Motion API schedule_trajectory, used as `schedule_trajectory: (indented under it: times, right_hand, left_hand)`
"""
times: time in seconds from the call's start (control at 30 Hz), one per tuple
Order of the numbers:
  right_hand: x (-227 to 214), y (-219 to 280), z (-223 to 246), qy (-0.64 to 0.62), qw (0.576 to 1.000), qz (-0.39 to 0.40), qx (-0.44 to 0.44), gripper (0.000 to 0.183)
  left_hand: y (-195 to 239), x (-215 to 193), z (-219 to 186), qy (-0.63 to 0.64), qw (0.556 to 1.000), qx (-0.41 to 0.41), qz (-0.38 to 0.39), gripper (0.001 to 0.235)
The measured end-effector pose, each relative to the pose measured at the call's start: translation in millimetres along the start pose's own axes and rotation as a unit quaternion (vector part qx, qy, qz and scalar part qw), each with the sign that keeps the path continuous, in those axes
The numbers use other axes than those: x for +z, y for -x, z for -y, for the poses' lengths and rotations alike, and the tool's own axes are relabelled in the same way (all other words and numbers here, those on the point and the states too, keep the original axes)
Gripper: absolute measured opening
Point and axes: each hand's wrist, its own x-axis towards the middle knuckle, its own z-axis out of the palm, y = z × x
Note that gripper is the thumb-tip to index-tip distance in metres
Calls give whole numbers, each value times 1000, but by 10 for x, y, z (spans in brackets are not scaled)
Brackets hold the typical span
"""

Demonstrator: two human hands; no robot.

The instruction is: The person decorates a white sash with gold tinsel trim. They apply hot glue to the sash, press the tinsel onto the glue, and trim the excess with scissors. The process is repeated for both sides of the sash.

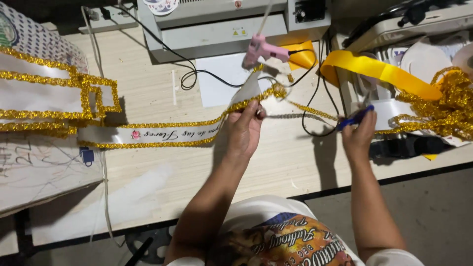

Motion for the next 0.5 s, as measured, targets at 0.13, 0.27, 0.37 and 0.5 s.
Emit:
schedule_trajectory:
  times: [0.13,0.27,0.37,0.5]
  right_hand:
    - [-214,-260,106,-112,981,104,121,45]
    - [-113,-89,-32,-57,982,156,84,49]
    - [-273,-142,218,-83,986,105,100,46]
    - [-309,16,286,-417,821,311,237,52]
  left_hand:
    - [-29,-33,-70,5,1000,6,-4,12]
    - [-17,-141,-78,-18,999,16,-26,13]
    - [-19,-168,-64,-21,999,26,-17,12]
    - [-3,-111,-69,-26,999,41,-17,15]
